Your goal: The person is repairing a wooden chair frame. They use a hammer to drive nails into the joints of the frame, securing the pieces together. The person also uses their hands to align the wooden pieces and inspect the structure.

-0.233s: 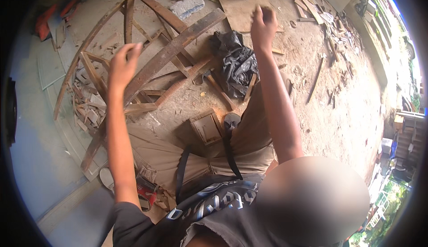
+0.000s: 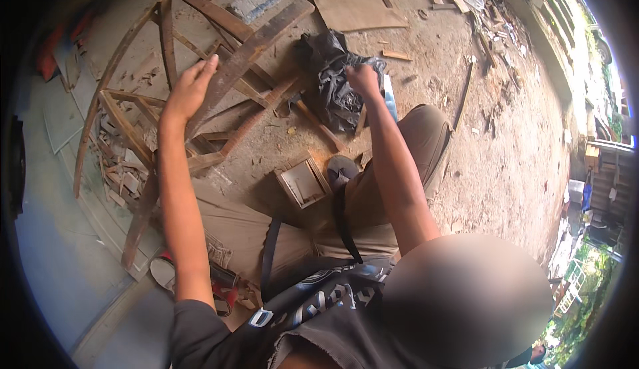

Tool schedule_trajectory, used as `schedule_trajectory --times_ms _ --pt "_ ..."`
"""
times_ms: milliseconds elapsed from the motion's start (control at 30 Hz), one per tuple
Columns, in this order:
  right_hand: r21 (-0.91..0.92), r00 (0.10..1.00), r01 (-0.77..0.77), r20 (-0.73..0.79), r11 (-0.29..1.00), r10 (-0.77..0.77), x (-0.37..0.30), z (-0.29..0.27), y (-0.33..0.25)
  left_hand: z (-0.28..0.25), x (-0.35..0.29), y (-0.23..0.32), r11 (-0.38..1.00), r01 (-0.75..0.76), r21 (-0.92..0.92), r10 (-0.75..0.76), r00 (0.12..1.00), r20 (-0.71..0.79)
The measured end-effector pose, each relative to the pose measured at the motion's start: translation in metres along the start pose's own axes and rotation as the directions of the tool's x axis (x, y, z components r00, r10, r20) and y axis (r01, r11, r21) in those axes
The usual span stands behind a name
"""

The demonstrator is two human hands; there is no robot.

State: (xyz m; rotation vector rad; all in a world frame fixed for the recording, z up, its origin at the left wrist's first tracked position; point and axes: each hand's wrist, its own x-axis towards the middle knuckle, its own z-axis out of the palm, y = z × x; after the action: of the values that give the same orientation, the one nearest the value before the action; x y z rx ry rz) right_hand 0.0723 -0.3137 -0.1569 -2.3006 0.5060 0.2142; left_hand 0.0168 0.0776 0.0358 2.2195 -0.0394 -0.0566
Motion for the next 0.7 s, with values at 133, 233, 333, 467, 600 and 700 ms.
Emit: schedule_trajectory --times_ms 133,233,333,467,600,700 --pt "-0.512 0.943 0.307 0.278 0.802 -0.184 0.014 0.019 0.060 0.002 0.014 0.009 0.996 0.043 -0.074 -0.034 0.993 0.116" --pt "-0.507 0.857 0.467 0.462 0.725 -0.228 0.000 0.044 0.043 0.000 0.008 0.012 0.988 0.043 -0.150 -0.030 0.995 0.091" --pt "-0.199 0.720 0.514 0.630 0.834 -0.293 -0.011 0.061 0.001 0.002 0.005 0.012 0.991 0.005 -0.134 -0.002 1.000 0.021" --pt "-0.187 0.894 0.341 0.366 0.921 -0.257 -0.046 0.101 0.012 0.013 0.004 0.022 1.000 -0.015 -0.018 0.014 1.000 -0.024" --pt "-0.424 0.979 0.160 0.182 0.891 -0.090 -0.081 0.116 0.000 0.000 -0.017 0.028 0.988 0.012 0.155 0.021 0.978 -0.208" --pt "-0.334 0.955 0.146 0.294 0.931 -0.044 -0.022 0.107 0.037 0.010 -0.007 0.036 0.984 -0.034 0.176 0.073 0.972 -0.225"
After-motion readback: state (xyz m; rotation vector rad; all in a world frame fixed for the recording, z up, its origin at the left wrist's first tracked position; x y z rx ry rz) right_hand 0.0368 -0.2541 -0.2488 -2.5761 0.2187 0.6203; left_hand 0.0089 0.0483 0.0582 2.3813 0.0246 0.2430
